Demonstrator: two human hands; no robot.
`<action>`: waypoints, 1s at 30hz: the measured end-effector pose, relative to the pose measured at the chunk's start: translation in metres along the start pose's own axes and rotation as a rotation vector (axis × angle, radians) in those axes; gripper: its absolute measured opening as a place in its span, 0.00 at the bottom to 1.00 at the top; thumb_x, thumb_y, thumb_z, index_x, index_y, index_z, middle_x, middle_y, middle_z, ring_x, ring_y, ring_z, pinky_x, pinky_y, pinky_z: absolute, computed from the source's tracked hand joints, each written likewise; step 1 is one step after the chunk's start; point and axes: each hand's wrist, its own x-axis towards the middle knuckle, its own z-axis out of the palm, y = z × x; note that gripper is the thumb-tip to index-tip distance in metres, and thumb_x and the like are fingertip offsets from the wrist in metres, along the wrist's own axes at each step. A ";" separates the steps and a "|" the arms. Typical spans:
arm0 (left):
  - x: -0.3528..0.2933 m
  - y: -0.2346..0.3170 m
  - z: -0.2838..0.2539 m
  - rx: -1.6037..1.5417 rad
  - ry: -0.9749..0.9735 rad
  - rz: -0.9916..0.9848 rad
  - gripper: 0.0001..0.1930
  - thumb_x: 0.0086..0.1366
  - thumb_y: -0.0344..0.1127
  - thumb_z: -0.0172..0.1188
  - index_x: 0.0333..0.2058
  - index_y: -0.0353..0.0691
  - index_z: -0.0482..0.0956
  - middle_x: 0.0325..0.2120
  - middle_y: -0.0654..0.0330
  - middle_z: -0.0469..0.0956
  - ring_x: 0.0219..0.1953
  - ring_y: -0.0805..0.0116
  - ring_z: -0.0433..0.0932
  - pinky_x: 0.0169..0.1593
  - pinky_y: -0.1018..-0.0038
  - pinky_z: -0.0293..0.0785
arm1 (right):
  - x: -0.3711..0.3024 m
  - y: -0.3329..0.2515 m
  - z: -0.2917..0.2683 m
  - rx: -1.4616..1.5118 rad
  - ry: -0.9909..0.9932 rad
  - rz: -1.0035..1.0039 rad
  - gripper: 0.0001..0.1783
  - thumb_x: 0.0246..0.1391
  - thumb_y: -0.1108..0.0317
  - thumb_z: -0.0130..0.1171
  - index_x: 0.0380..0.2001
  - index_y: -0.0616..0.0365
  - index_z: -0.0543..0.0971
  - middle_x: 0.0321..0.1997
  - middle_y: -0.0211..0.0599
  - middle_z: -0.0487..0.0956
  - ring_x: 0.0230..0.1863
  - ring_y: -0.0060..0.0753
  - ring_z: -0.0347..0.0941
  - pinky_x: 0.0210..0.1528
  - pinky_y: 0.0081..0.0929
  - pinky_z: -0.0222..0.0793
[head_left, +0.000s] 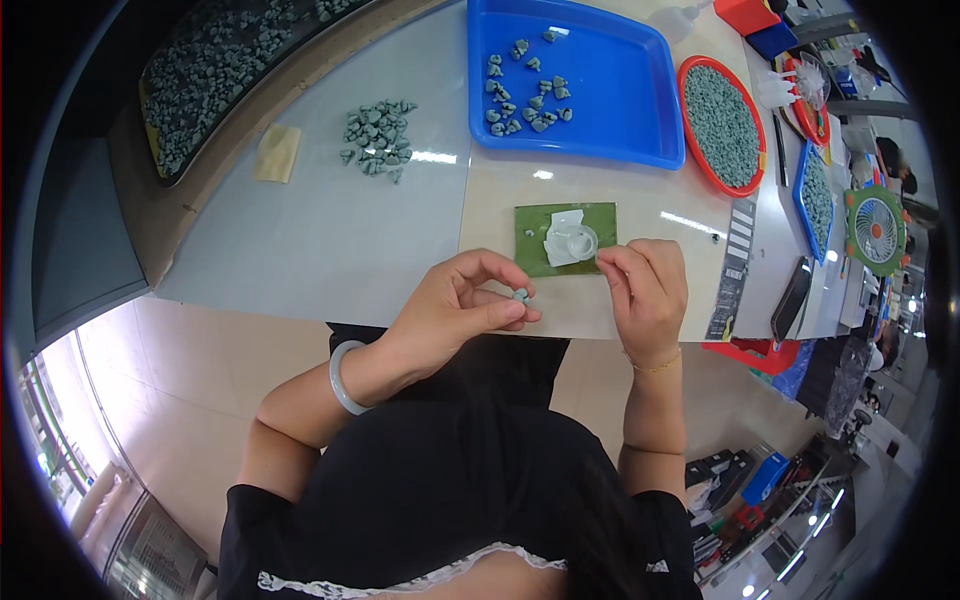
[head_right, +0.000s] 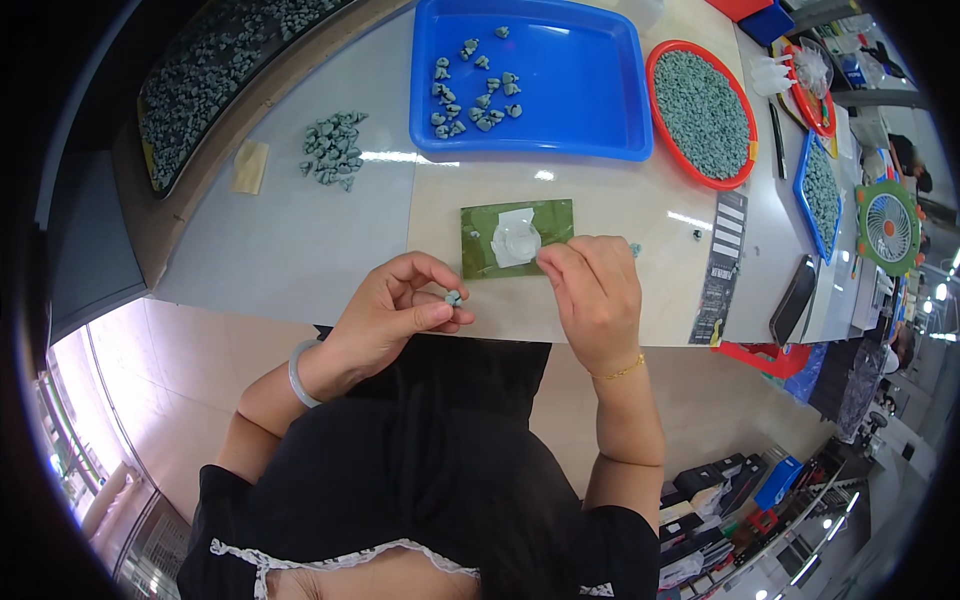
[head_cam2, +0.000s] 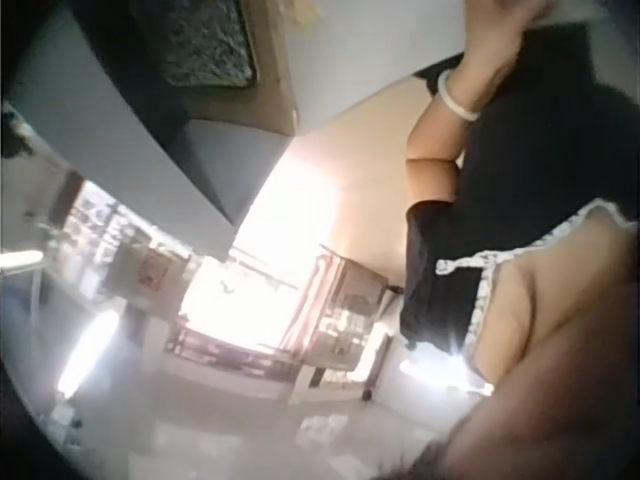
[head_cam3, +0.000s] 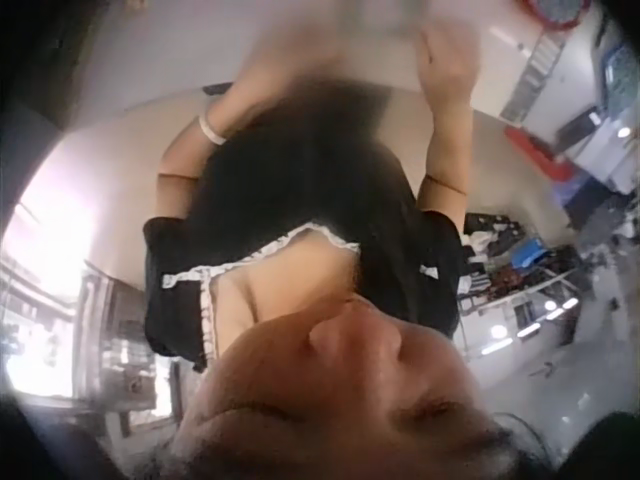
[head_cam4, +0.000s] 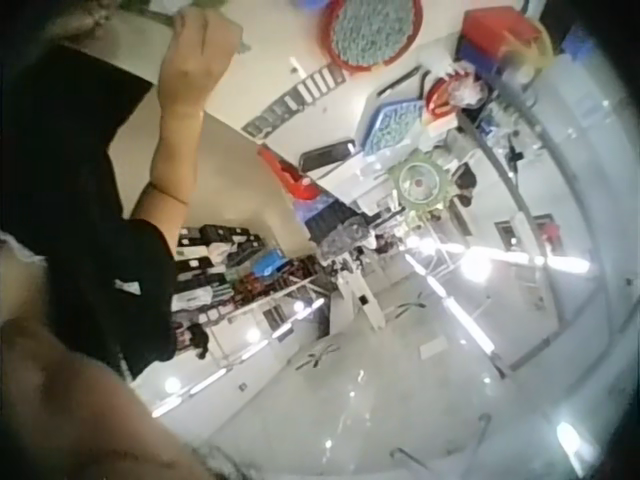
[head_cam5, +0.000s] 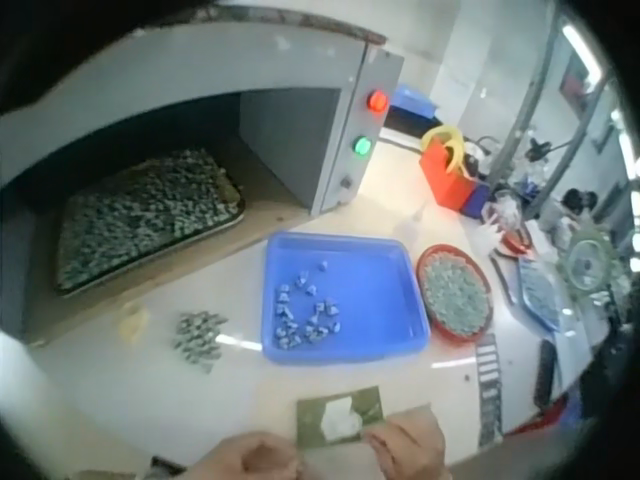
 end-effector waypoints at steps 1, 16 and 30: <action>0.000 -0.002 -0.002 -0.028 -0.006 0.027 0.09 0.56 0.25 0.56 0.36 0.34 0.70 0.35 0.58 0.72 0.37 0.68 0.76 0.42 0.75 0.74 | 0.001 0.000 -0.001 -0.030 -0.009 -0.027 0.11 0.31 0.79 0.62 0.24 0.60 0.74 0.25 0.33 0.69 0.28 0.34 0.65 0.28 0.28 0.62; -0.006 -0.003 -0.010 -0.108 0.018 0.002 0.11 0.54 0.26 0.58 0.38 0.34 0.72 0.33 0.57 0.75 0.38 0.67 0.76 0.42 0.76 0.73 | 0.012 -0.007 0.000 -0.087 -0.123 -0.124 0.09 0.32 0.79 0.61 0.23 0.61 0.73 0.24 0.34 0.69 0.27 0.35 0.64 0.28 0.28 0.61; -0.004 -0.010 -0.012 -0.110 -0.006 0.051 0.11 0.54 0.25 0.58 0.37 0.34 0.71 0.31 0.57 0.75 0.38 0.67 0.76 0.43 0.76 0.73 | -0.006 -0.033 0.013 0.322 -0.010 0.001 0.09 0.33 0.78 0.63 0.22 0.61 0.76 0.23 0.33 0.68 0.26 0.33 0.63 0.28 0.25 0.60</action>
